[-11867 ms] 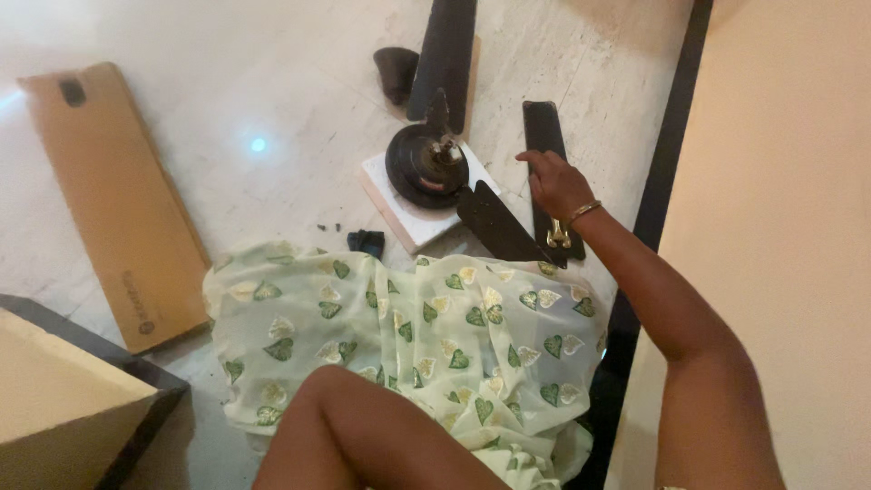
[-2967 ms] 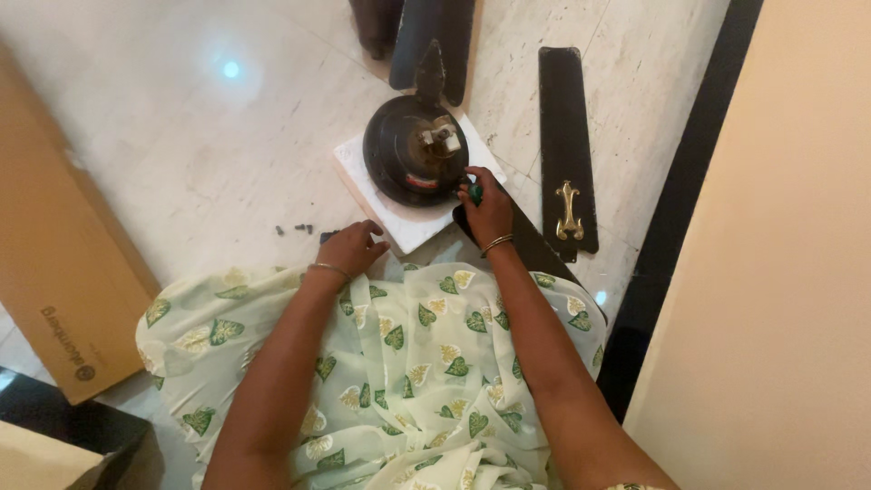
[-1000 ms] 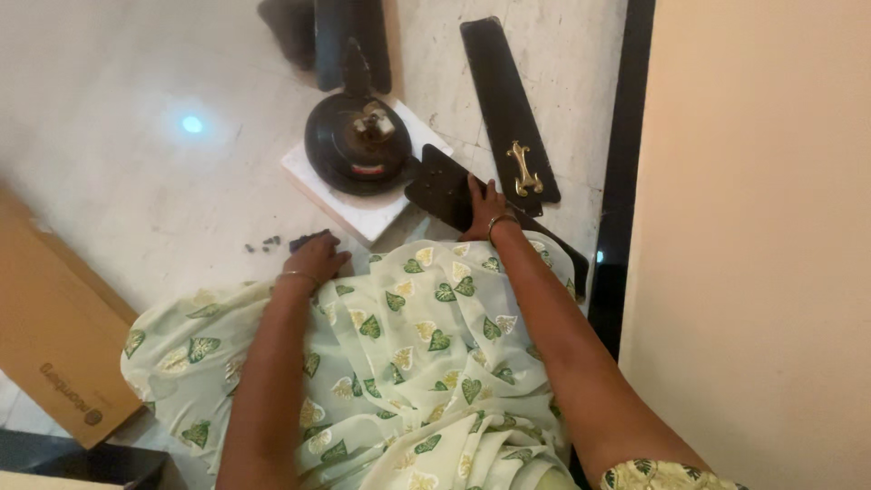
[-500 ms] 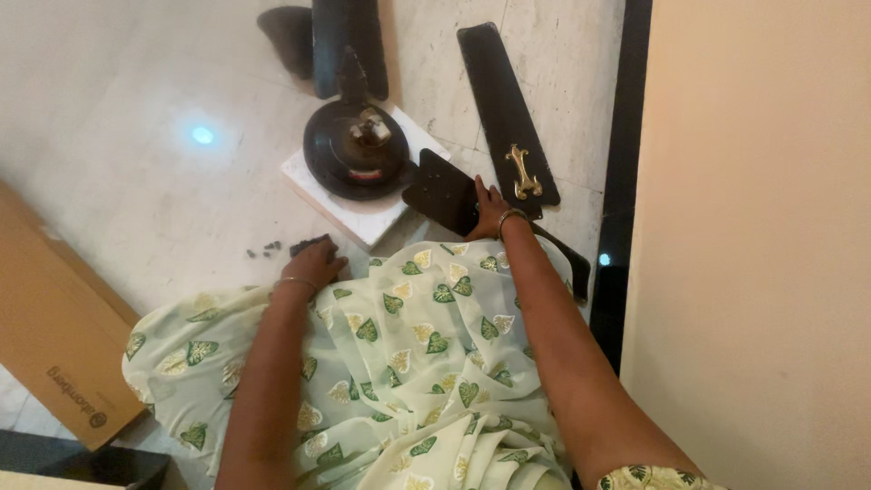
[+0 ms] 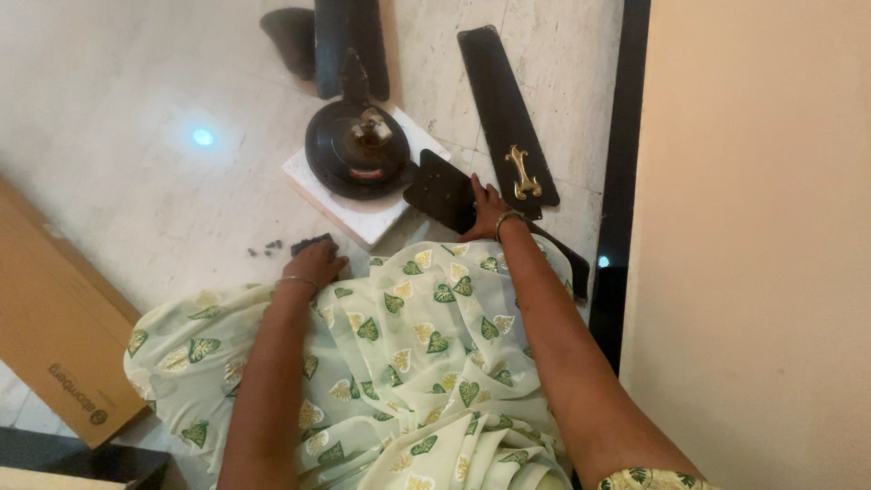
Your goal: The person assembles a ceiling fan by attaching blades to the motor housing using a screwdriver. They position each blade, insert screws, and tighten them while sitting on the floor.
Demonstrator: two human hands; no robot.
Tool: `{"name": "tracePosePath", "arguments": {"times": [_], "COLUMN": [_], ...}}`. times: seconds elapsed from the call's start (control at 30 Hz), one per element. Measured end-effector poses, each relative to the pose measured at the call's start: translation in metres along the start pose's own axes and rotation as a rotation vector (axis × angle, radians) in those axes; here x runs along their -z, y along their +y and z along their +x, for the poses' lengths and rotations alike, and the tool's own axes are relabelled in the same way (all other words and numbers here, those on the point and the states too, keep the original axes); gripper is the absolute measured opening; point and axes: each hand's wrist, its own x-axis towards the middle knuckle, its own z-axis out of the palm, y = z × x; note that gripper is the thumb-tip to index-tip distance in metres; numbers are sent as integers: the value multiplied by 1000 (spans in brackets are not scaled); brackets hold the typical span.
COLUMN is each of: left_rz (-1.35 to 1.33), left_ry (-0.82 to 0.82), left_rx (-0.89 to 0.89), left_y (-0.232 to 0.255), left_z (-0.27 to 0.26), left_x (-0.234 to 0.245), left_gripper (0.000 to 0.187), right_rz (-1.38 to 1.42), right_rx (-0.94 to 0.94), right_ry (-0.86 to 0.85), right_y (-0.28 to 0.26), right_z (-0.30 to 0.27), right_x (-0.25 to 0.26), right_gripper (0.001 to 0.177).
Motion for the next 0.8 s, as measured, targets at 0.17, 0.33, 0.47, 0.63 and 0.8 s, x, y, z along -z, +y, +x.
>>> {"name": "tracePosePath", "arguments": {"times": [0.17,0.33,0.47,0.63,0.8], "left_rz": [5,-2,-7,-18,-19], "left_ry": [4,-3,24,5,2], "left_rx": [-10,21,-18,32,7], "left_y": [3,6,6,8,7], "left_z": [-2,-2,-4,-5,-2], "left_x": [2,4,5,6,6], "left_gripper": [51,51,50,50,51], "right_rz": [-15,28,53,126,134], "right_rx": [17,35,22,60,-2], "right_ry": [-22,-47,-43,4,69], "right_y": [3,2,0,-4,-7], "right_z": [7,6,2,-7,-23], "right_x": [-1,3,5,10,18], "right_gripper": [169,169,169,170,170]}}
